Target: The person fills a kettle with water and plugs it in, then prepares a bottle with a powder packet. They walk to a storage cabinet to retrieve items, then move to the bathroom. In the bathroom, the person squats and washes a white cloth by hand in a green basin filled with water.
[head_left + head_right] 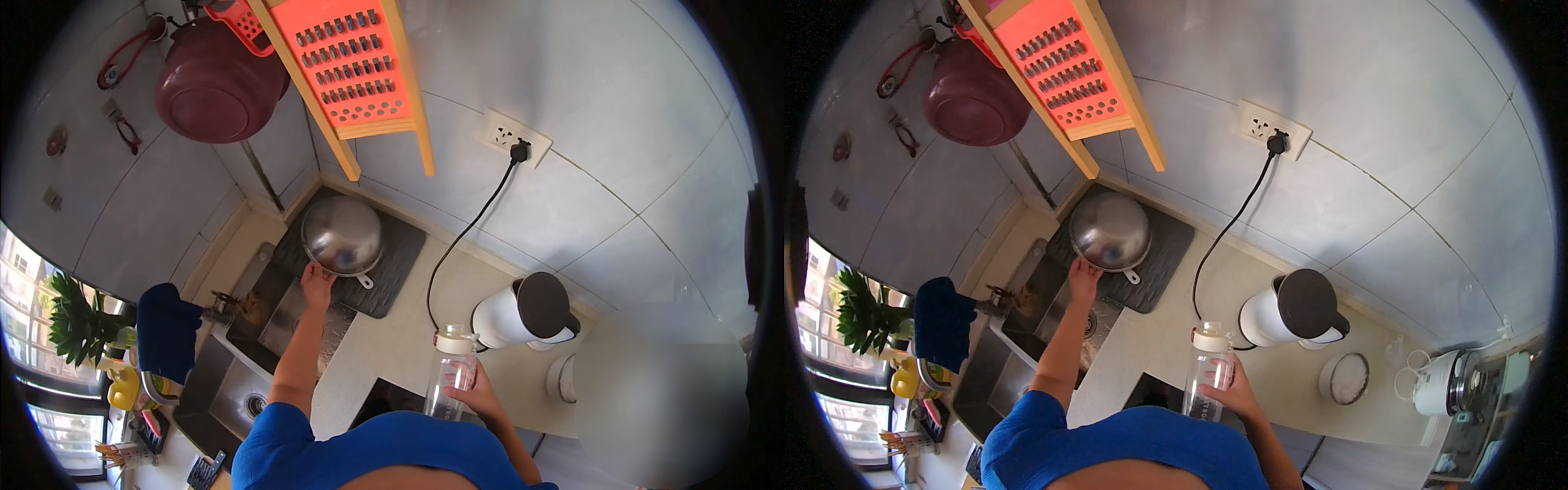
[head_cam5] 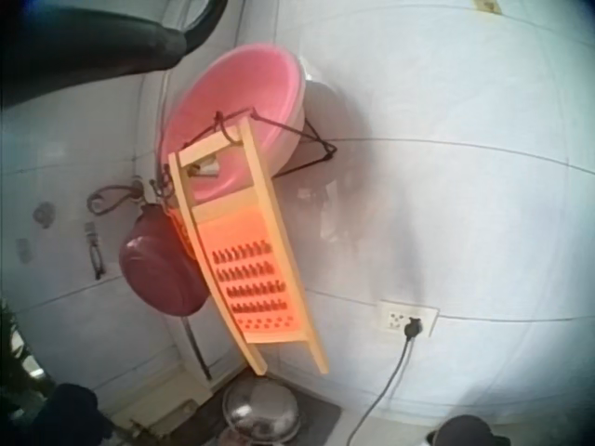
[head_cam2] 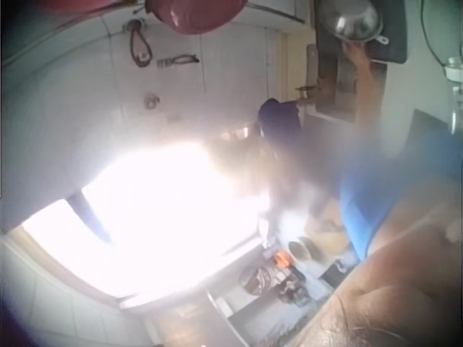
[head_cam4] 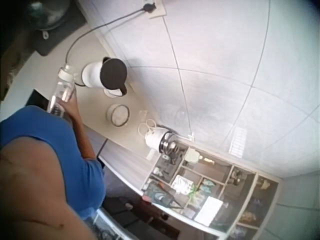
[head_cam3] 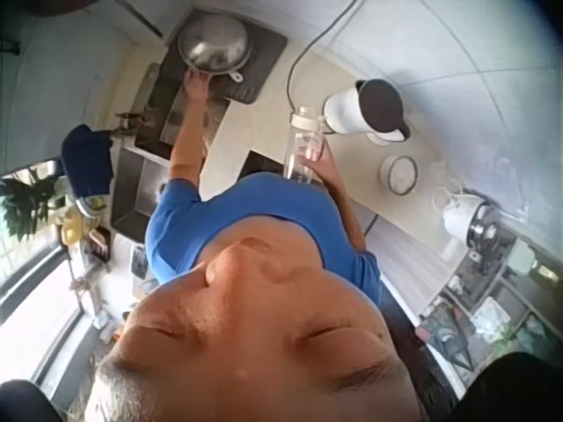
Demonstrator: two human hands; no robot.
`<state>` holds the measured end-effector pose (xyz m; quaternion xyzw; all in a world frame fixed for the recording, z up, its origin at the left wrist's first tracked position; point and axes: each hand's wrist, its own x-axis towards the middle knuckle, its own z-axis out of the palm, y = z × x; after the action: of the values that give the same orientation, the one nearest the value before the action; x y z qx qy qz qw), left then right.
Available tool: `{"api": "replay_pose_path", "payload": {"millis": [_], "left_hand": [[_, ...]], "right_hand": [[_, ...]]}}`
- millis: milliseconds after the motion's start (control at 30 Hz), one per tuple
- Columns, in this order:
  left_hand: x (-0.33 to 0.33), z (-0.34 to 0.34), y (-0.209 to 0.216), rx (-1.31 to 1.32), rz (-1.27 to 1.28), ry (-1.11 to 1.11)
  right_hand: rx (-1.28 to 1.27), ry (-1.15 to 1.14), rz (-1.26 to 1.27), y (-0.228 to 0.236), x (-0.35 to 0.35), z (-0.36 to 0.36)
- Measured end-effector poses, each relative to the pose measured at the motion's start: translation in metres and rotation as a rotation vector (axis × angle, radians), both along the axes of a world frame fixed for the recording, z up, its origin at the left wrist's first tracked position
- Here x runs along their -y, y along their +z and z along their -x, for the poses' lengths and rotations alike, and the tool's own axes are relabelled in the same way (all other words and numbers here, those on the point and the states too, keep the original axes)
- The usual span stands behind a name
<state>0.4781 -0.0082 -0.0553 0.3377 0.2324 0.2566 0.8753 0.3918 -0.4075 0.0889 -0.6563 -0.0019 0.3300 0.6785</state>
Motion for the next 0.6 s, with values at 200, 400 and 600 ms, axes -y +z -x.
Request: {"api": "replay_pose_path", "payload": {"millis": [200,400,600], "left_hand": [[-0.056,-0.005,-0.015,0.083,-0.079,-0.050],[-0.074,-0.029,0.007,-0.078,-0.017,-0.058],[-0.105,-0.045,-0.022,-0.083,0.055,-0.059]], "right_hand": [[0.046,0.028,0.042,0.001,-0.010,0.001],[0.055,0.020,0.086,-0.001,-0.014,0.005],[0.080,0.026,0.109,0.012,-0.016,0.012]]}}
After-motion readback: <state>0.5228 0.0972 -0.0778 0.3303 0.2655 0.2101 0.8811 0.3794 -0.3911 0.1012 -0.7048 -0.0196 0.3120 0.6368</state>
